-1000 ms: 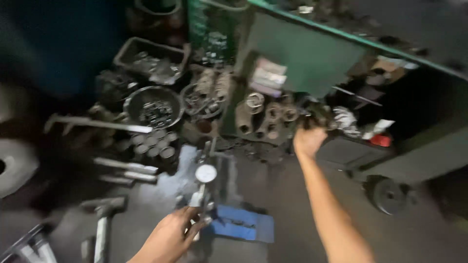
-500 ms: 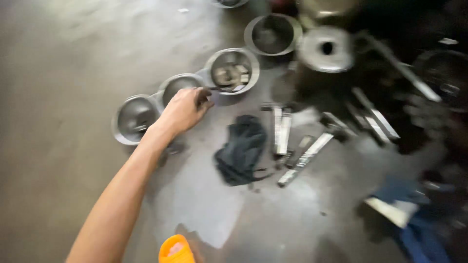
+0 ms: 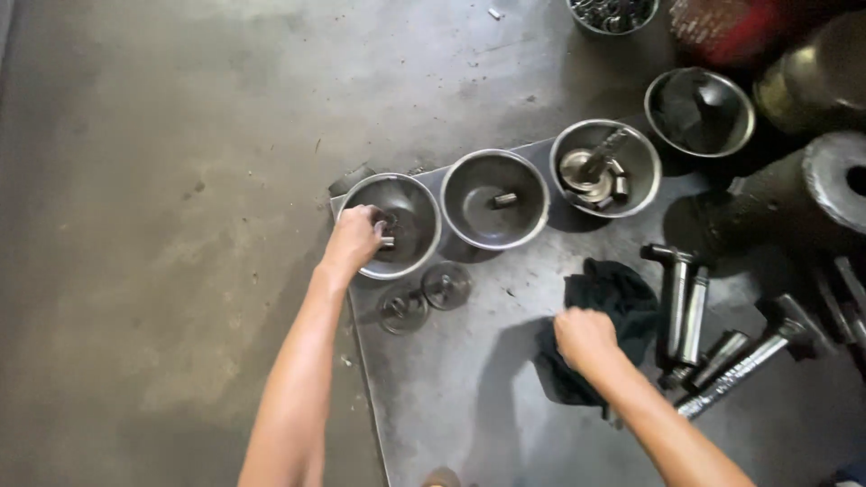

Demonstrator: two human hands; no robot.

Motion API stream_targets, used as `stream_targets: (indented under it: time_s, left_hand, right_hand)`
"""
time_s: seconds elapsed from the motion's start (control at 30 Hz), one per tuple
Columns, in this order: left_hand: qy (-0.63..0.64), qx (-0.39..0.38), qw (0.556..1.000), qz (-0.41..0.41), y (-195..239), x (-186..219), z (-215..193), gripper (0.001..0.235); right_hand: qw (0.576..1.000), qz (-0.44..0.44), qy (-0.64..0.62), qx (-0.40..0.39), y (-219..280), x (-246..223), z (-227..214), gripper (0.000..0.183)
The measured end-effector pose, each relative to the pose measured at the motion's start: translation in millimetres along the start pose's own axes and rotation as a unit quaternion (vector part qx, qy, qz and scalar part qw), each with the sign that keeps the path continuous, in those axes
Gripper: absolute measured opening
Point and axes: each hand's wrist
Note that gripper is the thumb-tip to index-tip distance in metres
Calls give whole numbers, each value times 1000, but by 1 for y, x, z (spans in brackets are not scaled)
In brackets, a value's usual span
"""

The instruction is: Cleaning motorcycle engine parts with a cloth and organizing them into bowls.

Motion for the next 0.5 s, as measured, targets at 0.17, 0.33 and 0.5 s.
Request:
stream_targets:
  time_s: [0.17,0.33,0.5]
  left_hand:
    - [-134,-8,991,-7,-29,-57,53,18]
    - [-214,-55,975,-31,-44,-104,99,11]
    - [-173,-44,982,-60,-38,-50,56,22]
  right_hand:
    - [998,37,22,-44,-20,3,10,15]
    - [988,-115,-99,-7,2,75,-90,46]
    - [966,5,-259,-3,41,141,-133,42]
Point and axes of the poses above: each hand's wrist, its own y-axis away from the middle knuckle, its own z-axis out of the palm, x = y × z, and after that the axes turned 9 degrees about z, right-handed
